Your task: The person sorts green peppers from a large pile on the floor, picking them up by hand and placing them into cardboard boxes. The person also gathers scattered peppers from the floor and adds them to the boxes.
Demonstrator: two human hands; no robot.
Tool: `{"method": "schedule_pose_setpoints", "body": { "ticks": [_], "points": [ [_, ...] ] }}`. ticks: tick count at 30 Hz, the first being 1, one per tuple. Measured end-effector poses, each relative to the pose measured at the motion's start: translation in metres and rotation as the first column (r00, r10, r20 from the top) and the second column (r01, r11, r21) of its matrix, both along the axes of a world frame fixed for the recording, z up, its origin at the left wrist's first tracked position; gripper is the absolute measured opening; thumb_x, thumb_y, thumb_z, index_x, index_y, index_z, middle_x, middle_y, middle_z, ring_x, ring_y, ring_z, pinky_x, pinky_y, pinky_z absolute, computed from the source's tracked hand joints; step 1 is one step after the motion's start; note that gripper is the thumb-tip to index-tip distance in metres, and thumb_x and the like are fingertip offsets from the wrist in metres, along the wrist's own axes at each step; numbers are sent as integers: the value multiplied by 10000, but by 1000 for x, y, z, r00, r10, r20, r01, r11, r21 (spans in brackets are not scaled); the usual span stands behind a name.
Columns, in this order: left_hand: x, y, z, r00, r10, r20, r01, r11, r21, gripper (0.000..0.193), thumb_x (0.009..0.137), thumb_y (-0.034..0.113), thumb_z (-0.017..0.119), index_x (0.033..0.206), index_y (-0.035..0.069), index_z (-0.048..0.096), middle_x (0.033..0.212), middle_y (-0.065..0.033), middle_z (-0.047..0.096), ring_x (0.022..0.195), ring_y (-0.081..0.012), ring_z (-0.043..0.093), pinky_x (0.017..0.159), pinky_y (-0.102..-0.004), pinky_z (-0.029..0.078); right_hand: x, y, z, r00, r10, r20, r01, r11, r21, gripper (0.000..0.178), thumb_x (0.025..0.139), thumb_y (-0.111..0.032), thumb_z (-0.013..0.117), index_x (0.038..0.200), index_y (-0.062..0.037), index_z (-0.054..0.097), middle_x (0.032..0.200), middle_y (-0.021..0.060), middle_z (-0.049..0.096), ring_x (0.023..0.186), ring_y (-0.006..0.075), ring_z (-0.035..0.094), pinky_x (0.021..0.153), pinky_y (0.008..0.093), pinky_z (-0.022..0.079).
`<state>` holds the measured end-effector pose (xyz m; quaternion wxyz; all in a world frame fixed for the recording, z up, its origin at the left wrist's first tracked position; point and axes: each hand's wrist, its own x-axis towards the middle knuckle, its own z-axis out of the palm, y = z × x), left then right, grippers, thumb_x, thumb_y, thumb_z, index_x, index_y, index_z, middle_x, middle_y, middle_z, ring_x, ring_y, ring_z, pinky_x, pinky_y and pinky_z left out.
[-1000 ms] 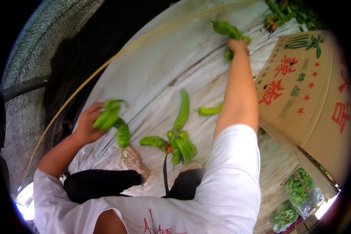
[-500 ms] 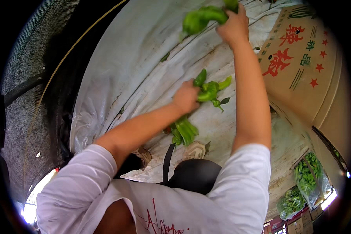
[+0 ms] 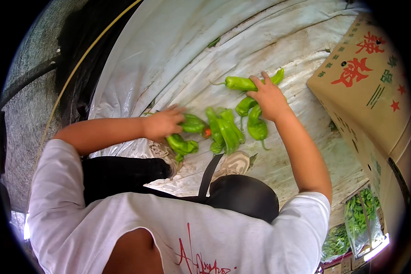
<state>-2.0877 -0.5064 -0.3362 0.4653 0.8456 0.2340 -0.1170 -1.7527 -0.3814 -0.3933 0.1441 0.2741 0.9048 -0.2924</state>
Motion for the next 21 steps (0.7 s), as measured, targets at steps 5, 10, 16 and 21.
{"method": "schedule_pose_setpoints", "body": {
  "ticks": [5,10,16,21],
  "points": [
    [42,-77,-30,994,-6,-111,11,999,53,346,674,221,663,998,103,697,1350,-137,387,1277,-480,310,1004,-606,327,17,-22,-12,991,-133,3,133,990,43,616,516,-22,764,1089,-211,643,1356,86,386,1241,394,374,859,420,515],
    [41,-115,-45,994,21,-106,22,922,386,274,761,261,626,998,149,705,1396,-105,363,1251,-509,312,952,-639,345,19,-23,-6,843,-493,-214,503,864,-7,602,559,-29,761,1119,-210,633,1277,129,430,1137,362,479,876,385,506],
    [42,-64,-34,995,75,-67,-68,992,102,183,717,201,631,856,99,692,1326,-122,421,1136,-417,454,908,-500,442,24,-9,73,2,-986,-168,249,163,-955,698,638,-43,685,1298,-118,470,1259,136,464,1092,303,541,902,435,503],
    [40,-53,-27,930,347,-120,-348,937,17,216,687,110,627,892,99,690,1330,-218,382,1034,-394,523,779,-418,500,0,-3,166,-193,-981,-15,-461,105,-881,734,611,-113,725,1286,-215,455,1343,166,379,1164,478,446,814,480,562]
  ]
}}
